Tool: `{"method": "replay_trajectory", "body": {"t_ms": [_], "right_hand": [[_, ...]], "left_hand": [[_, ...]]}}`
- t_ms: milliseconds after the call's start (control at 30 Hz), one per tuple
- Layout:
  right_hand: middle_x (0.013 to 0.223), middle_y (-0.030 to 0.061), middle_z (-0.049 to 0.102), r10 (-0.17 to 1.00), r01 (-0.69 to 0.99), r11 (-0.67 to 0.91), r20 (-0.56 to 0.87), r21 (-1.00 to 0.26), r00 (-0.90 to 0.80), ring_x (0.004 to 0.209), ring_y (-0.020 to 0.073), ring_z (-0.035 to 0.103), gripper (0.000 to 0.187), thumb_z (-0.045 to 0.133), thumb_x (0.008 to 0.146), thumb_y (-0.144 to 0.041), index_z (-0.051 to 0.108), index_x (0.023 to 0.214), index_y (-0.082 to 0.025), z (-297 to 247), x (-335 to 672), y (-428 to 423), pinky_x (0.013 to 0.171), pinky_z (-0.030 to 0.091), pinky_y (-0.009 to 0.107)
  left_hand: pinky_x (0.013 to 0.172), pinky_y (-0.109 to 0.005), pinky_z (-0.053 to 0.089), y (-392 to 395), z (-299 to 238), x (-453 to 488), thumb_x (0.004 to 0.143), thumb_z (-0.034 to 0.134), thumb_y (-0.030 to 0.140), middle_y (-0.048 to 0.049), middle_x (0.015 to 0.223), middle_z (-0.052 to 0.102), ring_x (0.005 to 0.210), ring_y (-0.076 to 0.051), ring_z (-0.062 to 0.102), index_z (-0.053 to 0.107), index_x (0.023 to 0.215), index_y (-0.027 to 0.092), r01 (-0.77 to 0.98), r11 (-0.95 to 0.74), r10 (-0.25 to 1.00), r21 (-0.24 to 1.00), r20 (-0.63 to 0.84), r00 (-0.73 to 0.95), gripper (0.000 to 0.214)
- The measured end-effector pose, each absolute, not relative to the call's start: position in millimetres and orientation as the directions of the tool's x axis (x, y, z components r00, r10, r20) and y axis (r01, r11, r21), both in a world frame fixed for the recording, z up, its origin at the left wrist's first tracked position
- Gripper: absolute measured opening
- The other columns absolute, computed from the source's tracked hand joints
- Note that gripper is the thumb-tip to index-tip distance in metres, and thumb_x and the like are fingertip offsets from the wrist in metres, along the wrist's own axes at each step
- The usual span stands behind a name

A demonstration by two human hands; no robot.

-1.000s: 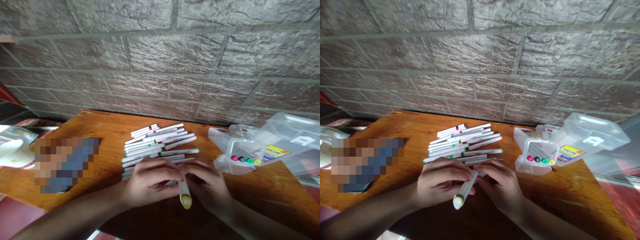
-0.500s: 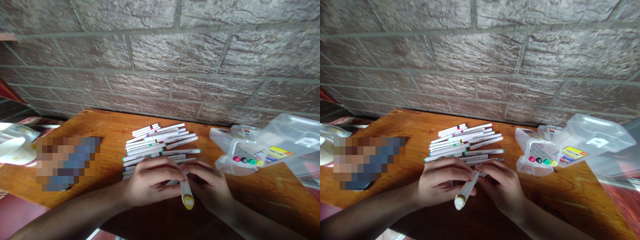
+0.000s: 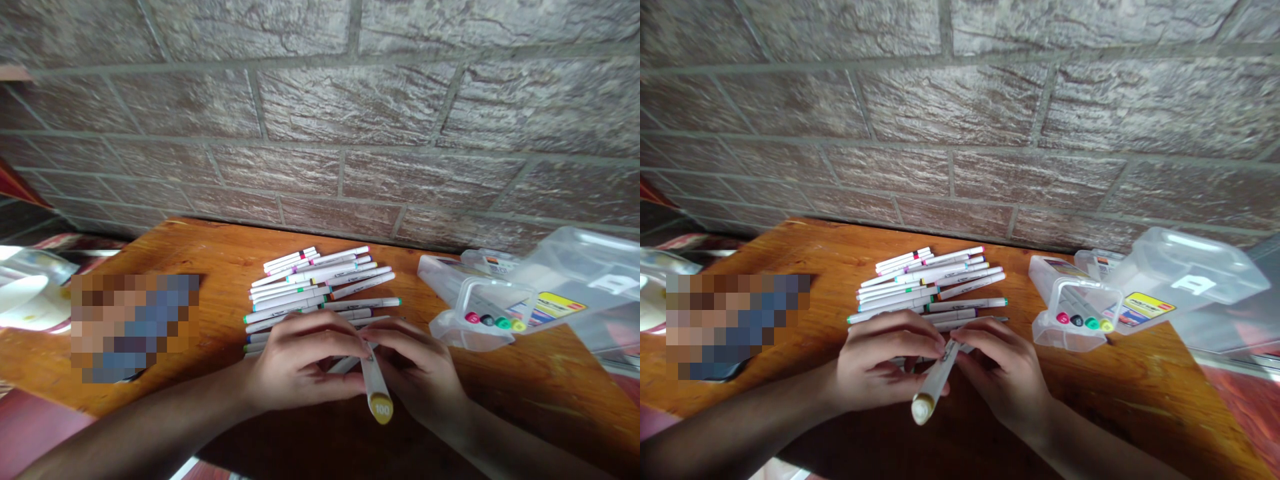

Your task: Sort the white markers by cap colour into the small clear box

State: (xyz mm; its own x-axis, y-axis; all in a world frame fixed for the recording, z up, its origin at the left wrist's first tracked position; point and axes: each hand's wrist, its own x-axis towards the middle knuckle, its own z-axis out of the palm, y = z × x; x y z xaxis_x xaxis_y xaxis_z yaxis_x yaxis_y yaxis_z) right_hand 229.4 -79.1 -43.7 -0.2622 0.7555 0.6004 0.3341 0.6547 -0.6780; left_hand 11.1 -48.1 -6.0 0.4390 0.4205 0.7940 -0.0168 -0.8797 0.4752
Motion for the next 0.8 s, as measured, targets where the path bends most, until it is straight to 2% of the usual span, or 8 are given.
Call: {"method": "replay_trajectory", "body": {"t_ms": [367,800], "right_hand": [[0.099,0.0074,0.080,0.752,0.345,0.657,0.611,-0.670,-0.247,0.085,0.0200,0.078,0.017,0.075,0.095,-0.016,0.079,0.109,-0.024,-43.2,229.7,-79.6,0.073,0.065,0.027],[0.104,0.0074,0.078,0.760,0.330,0.650,0.601,-0.685,-0.249,0.089,0.0203,0.077,0.022,0.075,0.094,-0.013,0.078,0.113,-0.025,-48.5,232.1,-80.1,0.074,0.063,0.027]], "left_hand": [[0.072,-0.022,0.064,-47.2,-3.7,12.6,0.081,0.089,0.017,-0.0106,0.090,0.078,0.077,-0.017,0.078,0.076,0.101,0.012,-0.003,-0.884,0.420,0.467,0.797,0.435,0.024],[0.075,-0.022,0.064,-45.7,-2.1,10.9,0.081,0.088,0.016,-0.0106,0.088,0.079,0.078,-0.018,0.078,0.077,0.099,0.011,-0.015,-0.888,0.406,0.460,0.800,0.442,0.022]]}}
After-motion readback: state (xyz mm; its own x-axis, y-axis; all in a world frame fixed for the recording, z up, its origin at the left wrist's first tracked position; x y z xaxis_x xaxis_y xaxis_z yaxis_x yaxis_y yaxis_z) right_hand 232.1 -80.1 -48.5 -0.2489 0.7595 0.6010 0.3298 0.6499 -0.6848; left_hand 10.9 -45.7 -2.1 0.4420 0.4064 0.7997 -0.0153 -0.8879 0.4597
